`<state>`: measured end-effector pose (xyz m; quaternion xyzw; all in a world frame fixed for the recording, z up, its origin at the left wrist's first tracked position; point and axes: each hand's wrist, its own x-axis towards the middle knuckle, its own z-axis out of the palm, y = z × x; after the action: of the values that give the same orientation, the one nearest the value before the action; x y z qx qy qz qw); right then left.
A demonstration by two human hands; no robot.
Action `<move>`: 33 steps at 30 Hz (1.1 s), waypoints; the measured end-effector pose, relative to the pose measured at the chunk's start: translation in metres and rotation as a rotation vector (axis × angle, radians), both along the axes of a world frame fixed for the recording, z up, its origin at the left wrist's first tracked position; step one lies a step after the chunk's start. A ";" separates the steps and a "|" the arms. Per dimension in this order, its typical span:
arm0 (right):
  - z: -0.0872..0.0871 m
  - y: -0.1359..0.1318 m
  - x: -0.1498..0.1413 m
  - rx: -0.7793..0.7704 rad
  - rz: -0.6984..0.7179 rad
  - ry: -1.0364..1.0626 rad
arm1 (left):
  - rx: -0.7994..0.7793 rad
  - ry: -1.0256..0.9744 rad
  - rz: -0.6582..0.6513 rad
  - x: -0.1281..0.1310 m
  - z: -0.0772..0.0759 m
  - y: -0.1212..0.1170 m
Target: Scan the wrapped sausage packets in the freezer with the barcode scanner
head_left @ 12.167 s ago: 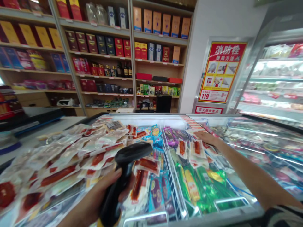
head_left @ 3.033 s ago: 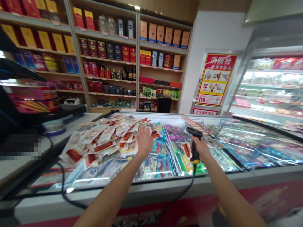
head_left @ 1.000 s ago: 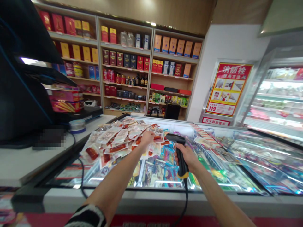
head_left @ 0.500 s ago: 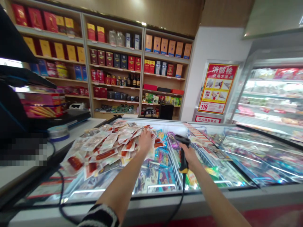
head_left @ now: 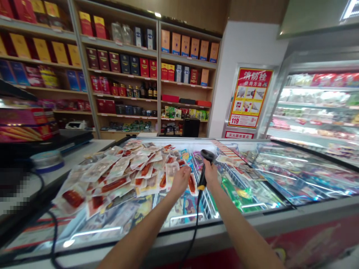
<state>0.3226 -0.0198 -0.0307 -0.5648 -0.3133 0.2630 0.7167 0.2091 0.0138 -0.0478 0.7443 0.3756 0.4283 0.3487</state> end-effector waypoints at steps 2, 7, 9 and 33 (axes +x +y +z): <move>-0.001 0.006 -0.010 0.007 -0.029 -0.092 | -0.258 -0.170 -0.169 0.011 -0.001 -0.013; 0.005 0.010 -0.036 0.047 0.091 -0.219 | -0.274 -0.405 -0.143 0.018 0.005 -0.020; -0.002 0.005 -0.037 0.029 0.155 -0.362 | -0.262 -0.417 -0.085 0.011 0.006 -0.014; -0.026 0.122 -0.029 -0.338 0.060 -1.118 | -0.482 -0.665 -0.201 -0.063 0.040 0.015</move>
<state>0.2932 0.1026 -0.0564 -0.7153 -0.6134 -0.0086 0.3347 0.1463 0.0286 -0.0079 0.4958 0.2576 0.5088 0.6550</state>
